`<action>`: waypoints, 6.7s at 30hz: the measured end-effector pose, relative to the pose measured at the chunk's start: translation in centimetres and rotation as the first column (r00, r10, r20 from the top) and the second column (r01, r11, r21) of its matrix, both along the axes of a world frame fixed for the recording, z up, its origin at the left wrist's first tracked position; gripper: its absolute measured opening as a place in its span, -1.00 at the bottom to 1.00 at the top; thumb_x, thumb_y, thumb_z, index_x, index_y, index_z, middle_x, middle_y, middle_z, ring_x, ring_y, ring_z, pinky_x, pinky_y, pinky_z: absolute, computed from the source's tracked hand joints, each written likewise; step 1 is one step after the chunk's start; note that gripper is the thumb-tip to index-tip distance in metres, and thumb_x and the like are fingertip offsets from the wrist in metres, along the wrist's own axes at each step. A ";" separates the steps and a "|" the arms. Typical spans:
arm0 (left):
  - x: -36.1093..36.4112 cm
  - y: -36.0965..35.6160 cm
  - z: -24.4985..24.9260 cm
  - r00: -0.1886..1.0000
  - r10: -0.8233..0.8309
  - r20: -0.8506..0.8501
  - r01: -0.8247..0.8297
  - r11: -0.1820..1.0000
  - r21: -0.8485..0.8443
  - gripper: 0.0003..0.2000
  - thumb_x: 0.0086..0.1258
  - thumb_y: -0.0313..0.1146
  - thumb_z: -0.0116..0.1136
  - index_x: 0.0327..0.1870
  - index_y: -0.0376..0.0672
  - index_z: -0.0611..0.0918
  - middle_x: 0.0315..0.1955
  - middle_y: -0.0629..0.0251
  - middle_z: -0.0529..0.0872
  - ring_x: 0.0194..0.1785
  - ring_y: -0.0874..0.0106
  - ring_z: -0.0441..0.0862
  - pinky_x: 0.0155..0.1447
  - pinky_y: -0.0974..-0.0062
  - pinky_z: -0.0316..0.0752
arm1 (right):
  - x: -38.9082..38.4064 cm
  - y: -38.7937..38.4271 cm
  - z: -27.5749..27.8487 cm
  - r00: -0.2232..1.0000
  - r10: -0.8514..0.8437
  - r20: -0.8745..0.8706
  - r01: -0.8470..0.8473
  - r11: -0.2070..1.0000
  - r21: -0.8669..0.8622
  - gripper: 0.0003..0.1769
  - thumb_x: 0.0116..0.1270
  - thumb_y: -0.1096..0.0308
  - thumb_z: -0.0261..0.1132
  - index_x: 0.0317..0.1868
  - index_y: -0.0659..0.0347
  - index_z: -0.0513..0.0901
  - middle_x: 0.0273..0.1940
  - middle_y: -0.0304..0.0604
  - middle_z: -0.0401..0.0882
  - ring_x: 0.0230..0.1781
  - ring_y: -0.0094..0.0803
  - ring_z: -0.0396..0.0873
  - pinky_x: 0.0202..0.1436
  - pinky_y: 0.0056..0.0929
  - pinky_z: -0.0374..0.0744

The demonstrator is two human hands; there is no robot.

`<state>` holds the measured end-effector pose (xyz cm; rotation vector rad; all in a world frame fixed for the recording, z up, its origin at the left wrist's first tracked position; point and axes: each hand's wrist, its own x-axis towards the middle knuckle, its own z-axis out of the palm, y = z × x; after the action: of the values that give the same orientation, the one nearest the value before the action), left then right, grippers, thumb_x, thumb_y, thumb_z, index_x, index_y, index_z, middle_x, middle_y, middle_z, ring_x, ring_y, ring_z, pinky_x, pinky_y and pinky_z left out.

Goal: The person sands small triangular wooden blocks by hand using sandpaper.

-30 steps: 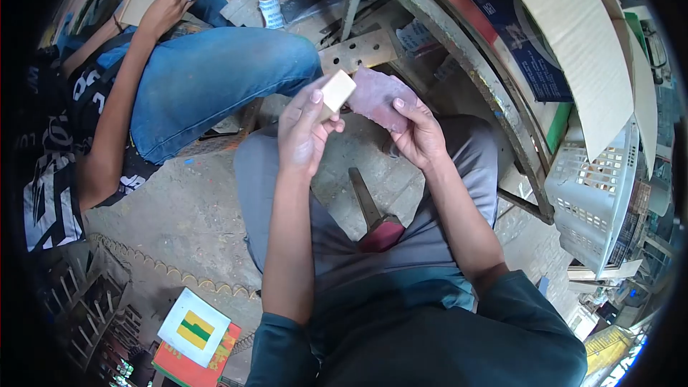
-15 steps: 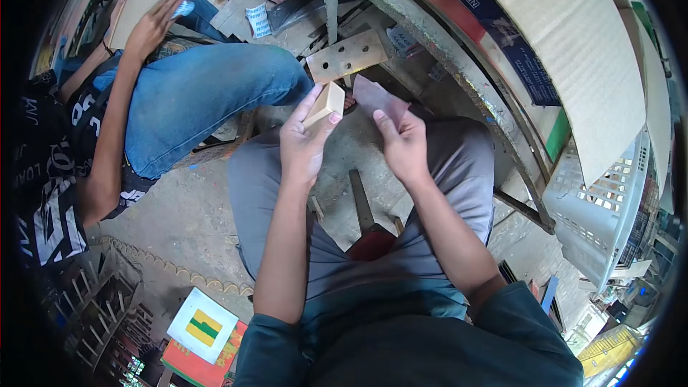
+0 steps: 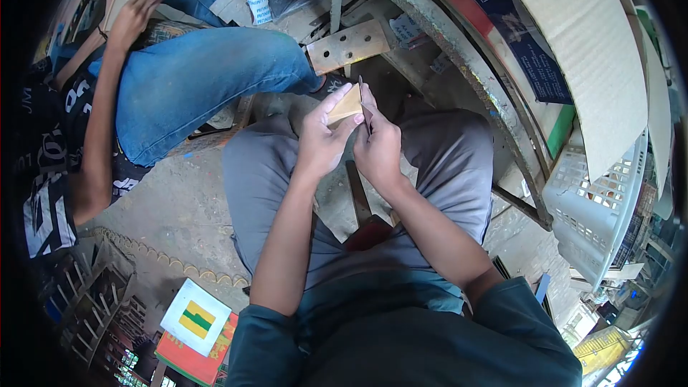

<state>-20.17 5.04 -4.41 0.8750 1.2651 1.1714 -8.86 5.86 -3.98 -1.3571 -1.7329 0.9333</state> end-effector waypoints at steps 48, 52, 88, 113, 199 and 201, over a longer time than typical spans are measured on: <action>0.7 -0.6 -2.3 0.949 0.217 0.228 -0.193 0.973 -0.124 -0.54 0.37 -0.45 0.22 0.27 -0.38 0.44 0.08 0.21 0.60 0.12 0.51 0.53 0.23 0.55 0.40 | -0.3 0.3 0.6 0.990 0.038 0.133 -0.055 0.990 0.126 -0.48 0.04 0.75 0.06 0.10 0.50 0.53 0.06 0.31 0.51 0.14 0.06 0.51 0.25 -0.23 0.48; 0.9 -1.3 -1.3 0.966 0.134 0.219 -0.124 0.991 -0.058 -0.57 0.39 -0.51 0.17 0.27 -0.36 0.44 0.10 0.21 0.60 0.12 0.53 0.53 0.20 0.59 0.39 | 0.2 1.9 0.8 0.990 0.034 0.136 -0.016 0.991 -0.130 -0.40 -0.02 0.78 0.06 0.14 0.50 0.50 0.10 0.34 0.48 0.18 0.04 0.48 0.25 -0.20 0.48; -0.7 -0.2 -1.4 0.884 0.293 0.365 -0.228 0.950 -0.211 -0.58 0.44 -0.49 0.07 0.27 -0.45 0.37 0.19 0.03 0.50 0.22 0.31 0.50 0.35 0.37 0.39 | -1.3 0.1 0.7 0.982 0.076 0.174 -0.100 0.985 0.138 -0.46 0.09 0.67 0.14 0.17 0.44 0.50 0.15 0.27 0.48 0.21 0.02 0.47 0.30 -0.23 0.44; -2.3 0.2 -0.6 0.866 0.195 0.461 -0.221 0.975 0.001 -0.53 0.41 -0.43 0.17 0.29 -0.40 0.38 0.18 0.14 0.52 0.16 0.44 0.52 0.20 0.55 0.46 | -2.4 -0.9 2.8 0.992 0.081 0.102 -0.101 0.973 0.210 -0.47 0.08 0.68 0.12 0.15 0.47 0.51 0.17 0.27 0.46 0.25 0.07 0.43 0.33 -0.21 0.41; -2.7 0.9 -0.4 0.715 0.134 0.686 -0.073 0.990 -0.118 -0.62 0.43 -0.39 0.06 0.19 -0.35 0.36 0.07 0.05 0.55 0.20 0.14 0.52 0.31 0.19 0.43 | 3.4 4.8 -1.3 0.978 -0.187 0.088 0.205 0.932 -0.299 -0.73 0.14 0.54 0.14 -0.17 0.25 0.69 -0.41 0.10 0.66 -0.38 -0.22 0.70 -0.22 -0.37 0.57; -2.5 0.8 -0.4 0.761 0.112 0.639 -0.053 0.992 -0.111 -0.63 0.46 -0.40 0.06 0.20 -0.37 0.35 0.16 -0.03 0.50 0.30 0.09 0.45 0.40 0.15 0.36 | 3.2 4.6 -0.9 0.978 -0.192 0.081 0.207 0.934 -0.291 -0.72 0.14 0.55 0.14 -0.16 0.25 0.69 -0.40 0.10 0.67 -0.36 -0.22 0.71 -0.20 -0.37 0.57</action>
<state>-22.71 5.84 -4.78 0.2879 0.7717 1.3235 -5.69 10.50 -4.88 -1.7309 -1.4969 1.0829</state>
